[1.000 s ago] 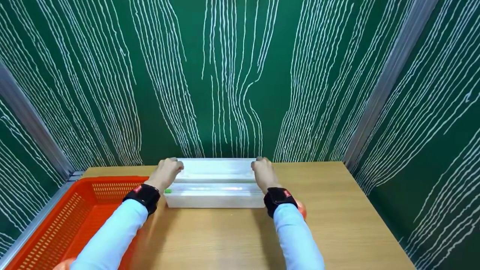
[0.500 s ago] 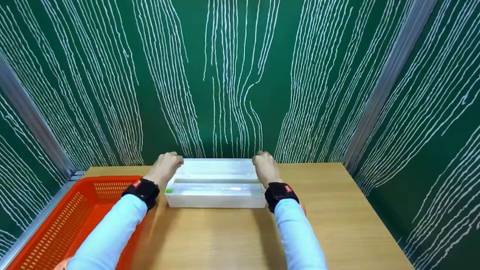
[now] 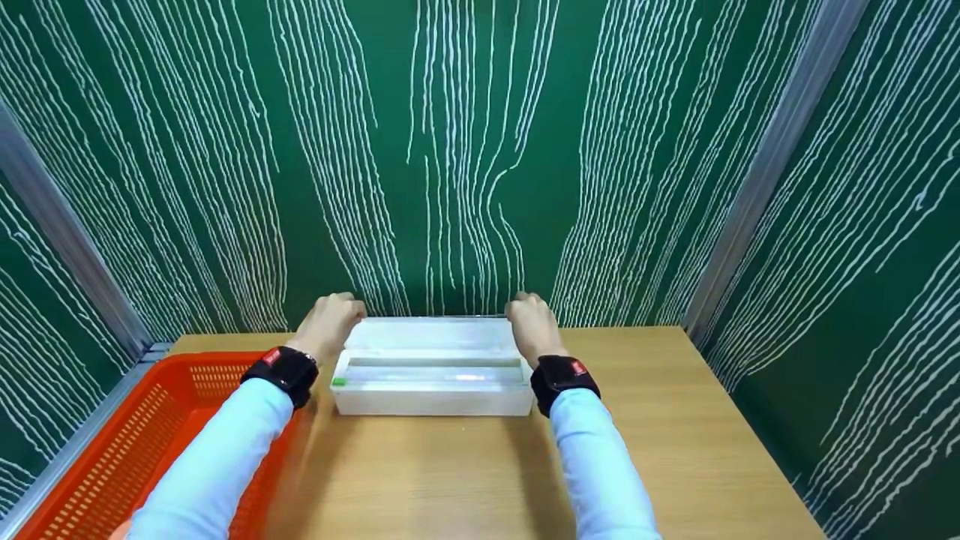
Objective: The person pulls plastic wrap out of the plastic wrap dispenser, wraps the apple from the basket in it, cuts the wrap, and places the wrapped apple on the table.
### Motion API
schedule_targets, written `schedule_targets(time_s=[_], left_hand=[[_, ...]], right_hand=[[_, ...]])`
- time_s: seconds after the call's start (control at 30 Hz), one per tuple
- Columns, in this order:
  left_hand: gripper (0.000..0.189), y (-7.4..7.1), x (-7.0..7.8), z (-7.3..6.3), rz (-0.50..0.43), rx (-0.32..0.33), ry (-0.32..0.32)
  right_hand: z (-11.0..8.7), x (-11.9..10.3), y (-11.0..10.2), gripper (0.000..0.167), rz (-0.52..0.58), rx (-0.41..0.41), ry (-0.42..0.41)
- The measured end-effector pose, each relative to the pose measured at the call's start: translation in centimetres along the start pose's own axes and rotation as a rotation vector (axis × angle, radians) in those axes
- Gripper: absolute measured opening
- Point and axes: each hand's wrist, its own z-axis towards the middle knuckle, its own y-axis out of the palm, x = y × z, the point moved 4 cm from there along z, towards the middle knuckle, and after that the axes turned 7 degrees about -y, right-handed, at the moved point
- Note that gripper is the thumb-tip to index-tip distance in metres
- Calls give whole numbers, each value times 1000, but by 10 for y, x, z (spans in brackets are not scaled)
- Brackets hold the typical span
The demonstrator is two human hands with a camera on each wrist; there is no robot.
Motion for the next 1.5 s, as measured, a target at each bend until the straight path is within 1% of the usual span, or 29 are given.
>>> schedule_targets(time_s=[0.13, 0.27, 0.37, 0.5, 0.77, 0.97, 1.03, 1.27, 1.5], left_hand=[[20, -5, 1, 3, 10, 0, -1], [20, -9, 2, 6, 2, -35, -23], [19, -11, 2, 7, 11, -43, -23], [19, -14, 2, 9, 27, -30, -14], [20, -21, 1, 13, -3, -28, -24], [22, -27, 3, 17, -14, -85, -50], [22, -28, 3, 18, -10, -94, -50], [22, -34, 3, 21, -27, -88, -49], [21, -43, 4, 24, 17, -60, -15]], right_hand=[[2, 0, -5, 17, 3, -1, 7], [4, -1, -9, 14, -8, 12, 7], [5, -2, -12, 12, -37, 25, -5], [6, -3, -15, 11, -59, 30, -10], [11, -3, -22, 11, -33, 20, 4], [14, -2, -27, 10, -30, 19, 0], [14, -3, -29, 10, -30, 19, 0], [17, -5, -37, 11, -30, 17, -3], [20, -7, -45, 11, -50, 31, -26]])
